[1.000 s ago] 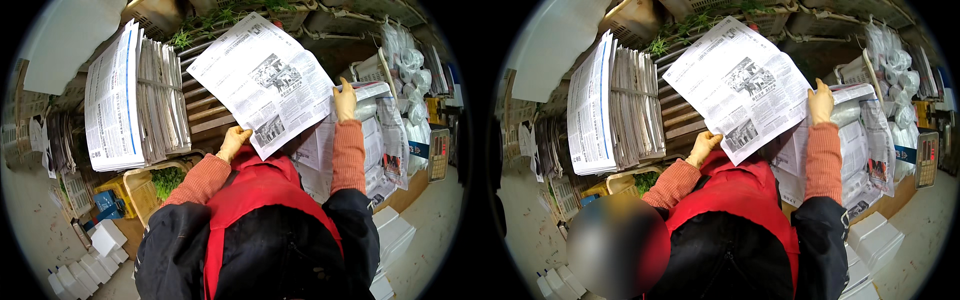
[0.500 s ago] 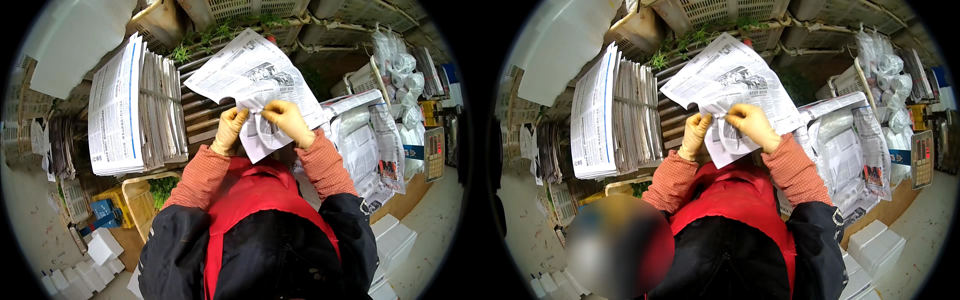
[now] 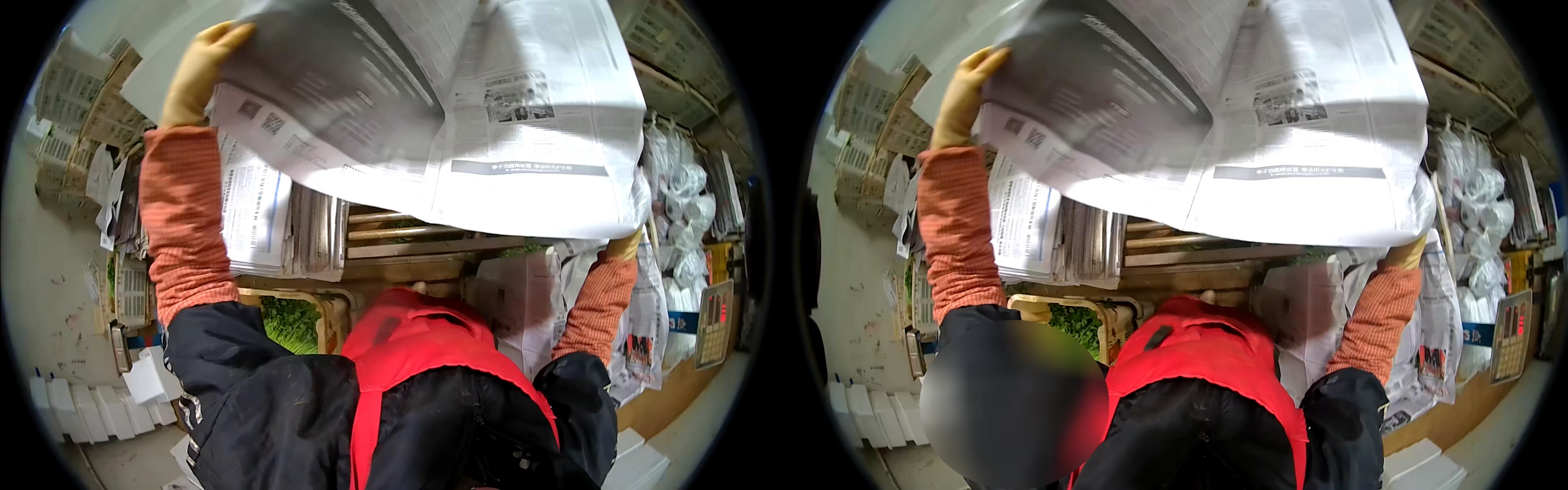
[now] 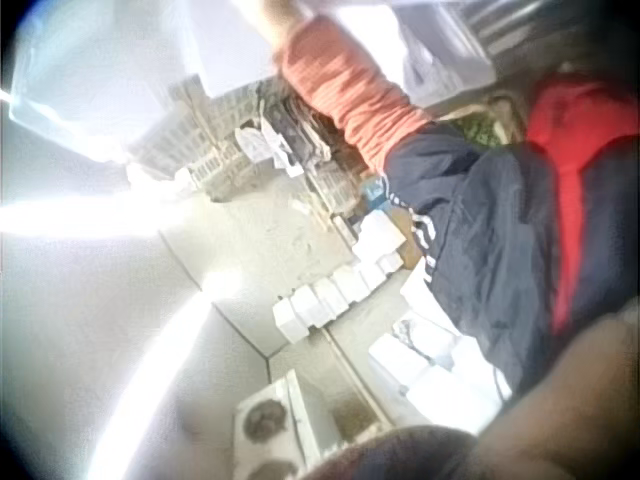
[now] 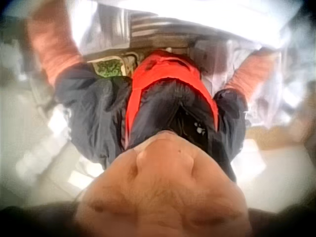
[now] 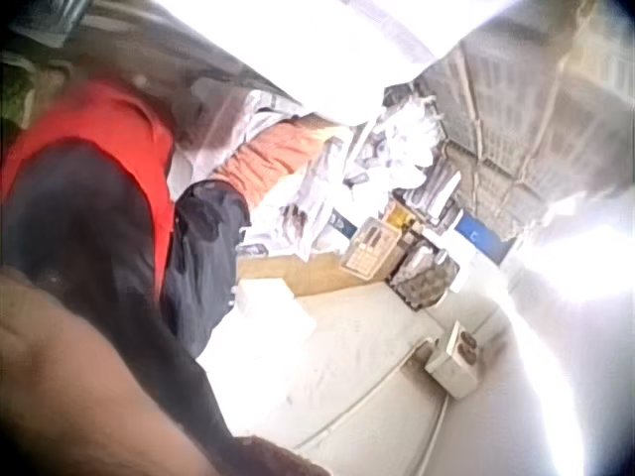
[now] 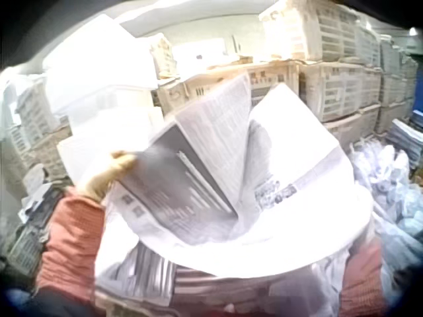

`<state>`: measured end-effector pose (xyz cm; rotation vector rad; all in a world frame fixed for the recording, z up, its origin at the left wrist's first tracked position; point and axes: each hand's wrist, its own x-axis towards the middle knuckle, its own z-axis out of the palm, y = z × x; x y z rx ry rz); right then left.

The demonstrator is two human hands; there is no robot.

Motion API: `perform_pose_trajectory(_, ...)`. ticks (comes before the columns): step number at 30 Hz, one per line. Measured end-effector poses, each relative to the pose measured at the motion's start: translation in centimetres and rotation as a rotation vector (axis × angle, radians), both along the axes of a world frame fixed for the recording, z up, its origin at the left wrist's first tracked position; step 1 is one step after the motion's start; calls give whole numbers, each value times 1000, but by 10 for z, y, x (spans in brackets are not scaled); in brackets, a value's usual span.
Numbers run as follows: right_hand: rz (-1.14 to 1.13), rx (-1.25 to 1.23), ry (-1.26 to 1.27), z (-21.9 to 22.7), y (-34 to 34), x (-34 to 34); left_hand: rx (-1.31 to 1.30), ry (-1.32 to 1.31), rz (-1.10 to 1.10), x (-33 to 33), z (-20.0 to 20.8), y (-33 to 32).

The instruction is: The person prepares a white styrofoam box by lining it with newspaper. They then gather bunches of leafy green vegetables from a basket, arrange them in the box, and wrap them with the newspaper. The person repeats this process with additional bunches of vegetables.

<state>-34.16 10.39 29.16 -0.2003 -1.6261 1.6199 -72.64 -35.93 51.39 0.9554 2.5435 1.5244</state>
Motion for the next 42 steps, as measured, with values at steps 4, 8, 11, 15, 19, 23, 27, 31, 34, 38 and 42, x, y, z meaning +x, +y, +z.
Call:
perform_pose_trajectory(4,493,-753,156,-56,-5,-22,248,-158,185,-15,27,-106)
perform_pose_trajectory(8,416,-525,0,-95,-45,-68,187,-270,413,-54,-11,-229)
perform_pose_trajectory(11,243,15,-164,-121,-87,-85,154,-435,577,-83,-68,-308)
perform_pose_trajectory(15,558,-874,-210,-156,-129,-103,-975,39,971,-65,-113,-322)
perform_pose_trajectory(19,503,-841,-311,-168,-123,-80,-855,847,808,-3,-113,-229)
perform_pose_trajectory(23,677,-776,-153,-146,-60,-92,-531,587,197,7,-131,-114)
perform_pose_trajectory(27,654,-472,-214,-111,-26,-125,-705,648,303,-22,-172,-78)
perform_pose_trajectory(31,450,-405,-604,-87,-51,-172,-871,606,358,-48,-213,-111)
perform_pose_trajectory(34,184,-142,-737,-80,-66,-189,-965,483,480,-62,-234,-132)
perform_pose_trajectory(38,-84,-150,-567,-73,-34,-178,-662,439,235,-101,-244,-133)
perform_pose_trajectory(42,-261,-13,-643,-84,11,-132,-675,355,224,-118,-251,-165)
